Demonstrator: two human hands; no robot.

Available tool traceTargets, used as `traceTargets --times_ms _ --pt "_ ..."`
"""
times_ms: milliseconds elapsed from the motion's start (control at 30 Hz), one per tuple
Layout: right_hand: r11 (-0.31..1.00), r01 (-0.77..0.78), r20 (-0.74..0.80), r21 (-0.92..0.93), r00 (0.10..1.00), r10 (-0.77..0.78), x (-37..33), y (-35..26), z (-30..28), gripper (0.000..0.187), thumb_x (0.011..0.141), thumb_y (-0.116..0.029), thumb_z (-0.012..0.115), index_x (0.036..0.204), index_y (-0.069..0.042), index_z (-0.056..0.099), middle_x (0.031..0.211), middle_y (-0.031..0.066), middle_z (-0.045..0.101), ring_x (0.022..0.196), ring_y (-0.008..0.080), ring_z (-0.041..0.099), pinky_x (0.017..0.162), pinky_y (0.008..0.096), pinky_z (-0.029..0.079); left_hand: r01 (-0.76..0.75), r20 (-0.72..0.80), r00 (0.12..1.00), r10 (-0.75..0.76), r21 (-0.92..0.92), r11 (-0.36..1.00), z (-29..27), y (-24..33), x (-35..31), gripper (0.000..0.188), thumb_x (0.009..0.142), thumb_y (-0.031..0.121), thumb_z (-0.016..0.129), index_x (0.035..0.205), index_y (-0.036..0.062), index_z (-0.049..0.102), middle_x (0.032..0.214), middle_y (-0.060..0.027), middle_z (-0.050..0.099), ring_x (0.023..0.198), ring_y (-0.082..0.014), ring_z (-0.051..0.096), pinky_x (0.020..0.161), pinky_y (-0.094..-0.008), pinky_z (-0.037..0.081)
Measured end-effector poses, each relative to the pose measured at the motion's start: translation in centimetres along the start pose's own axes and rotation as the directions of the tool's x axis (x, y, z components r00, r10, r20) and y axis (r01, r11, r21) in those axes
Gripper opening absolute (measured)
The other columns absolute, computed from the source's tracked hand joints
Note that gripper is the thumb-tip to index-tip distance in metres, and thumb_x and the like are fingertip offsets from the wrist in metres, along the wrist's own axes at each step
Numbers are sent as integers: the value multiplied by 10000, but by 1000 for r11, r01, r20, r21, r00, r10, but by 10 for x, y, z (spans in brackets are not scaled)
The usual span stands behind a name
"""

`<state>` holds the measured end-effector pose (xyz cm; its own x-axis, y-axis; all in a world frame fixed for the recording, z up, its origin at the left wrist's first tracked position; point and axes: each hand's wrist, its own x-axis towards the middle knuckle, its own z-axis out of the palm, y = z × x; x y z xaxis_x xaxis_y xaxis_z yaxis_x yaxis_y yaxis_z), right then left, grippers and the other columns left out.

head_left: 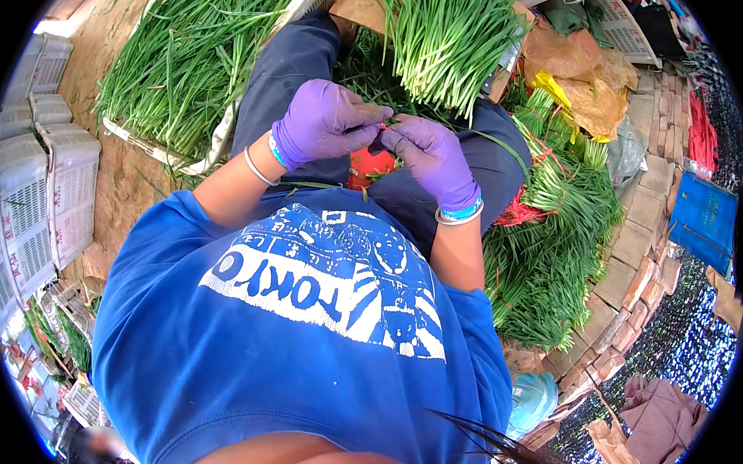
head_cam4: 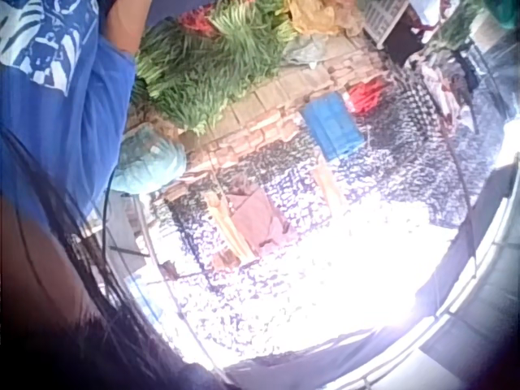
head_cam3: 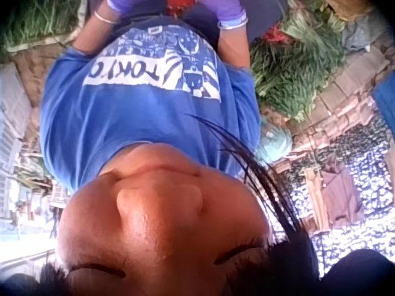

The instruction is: The person sorts bundles of green leeks by hand while sitting on the ground, removing yellowing leaves and tying them with red bands before placing them in containers.

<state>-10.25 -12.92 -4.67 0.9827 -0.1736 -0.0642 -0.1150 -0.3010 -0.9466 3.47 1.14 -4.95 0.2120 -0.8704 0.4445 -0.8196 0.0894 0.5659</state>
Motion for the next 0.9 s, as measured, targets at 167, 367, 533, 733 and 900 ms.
traceTargets --times_ms 167,367,533,733,900 --pt "945 -53 99 322 995 22 -10 13 -2 176 846 -91 504 898 24 628 828 121 633 780 178 615 704 273 464 25 -144 990 13 258 966 -15 -2 -1 300 653 36 618 943 107 648 508 -43 496 406 -187 462 412 -302 373" --pt "747 -98 116 658 993 28 -15 -4 -3 205 874 -46 459 977 69 593 934 146 638 848 191 615 794 284 473 221 0 945 -326 -733 643 -12 -1 -2 333 751 31 572 1077 81 614 587 -40 580 521 -80 532 534 -204 439" --pt "801 -119 156 587 987 33 -10 4 0 185 868 -62 483 915 66 607 878 127 645 820 182 616 766 278 474 585 439 811 -387 -630 512 -7 12 7 222 783 64 595 992 1 630 664 -41 619 594 -55 533 572 -208 458" --pt "949 -92 78 302 994 72 -9 27 7 163 828 -137 562 862 4 638 828 88 627 768 147 586 706 266 460 533 427 838 -340 -504 680 2 4 -1 161 780 102 616 891 -8 653 657 -62 623 535 -86 552 519 -226 468" --pt "986 -144 152 83 980 130 -6 55 1 183 863 -106 524 887 47 621 838 78 640 781 143 603 743 260 466 613 494 772 -399 -413 674 3 4 9 159 741 145 648 820 8 669 629 -51 624 535 -85 564 526 -232 475"
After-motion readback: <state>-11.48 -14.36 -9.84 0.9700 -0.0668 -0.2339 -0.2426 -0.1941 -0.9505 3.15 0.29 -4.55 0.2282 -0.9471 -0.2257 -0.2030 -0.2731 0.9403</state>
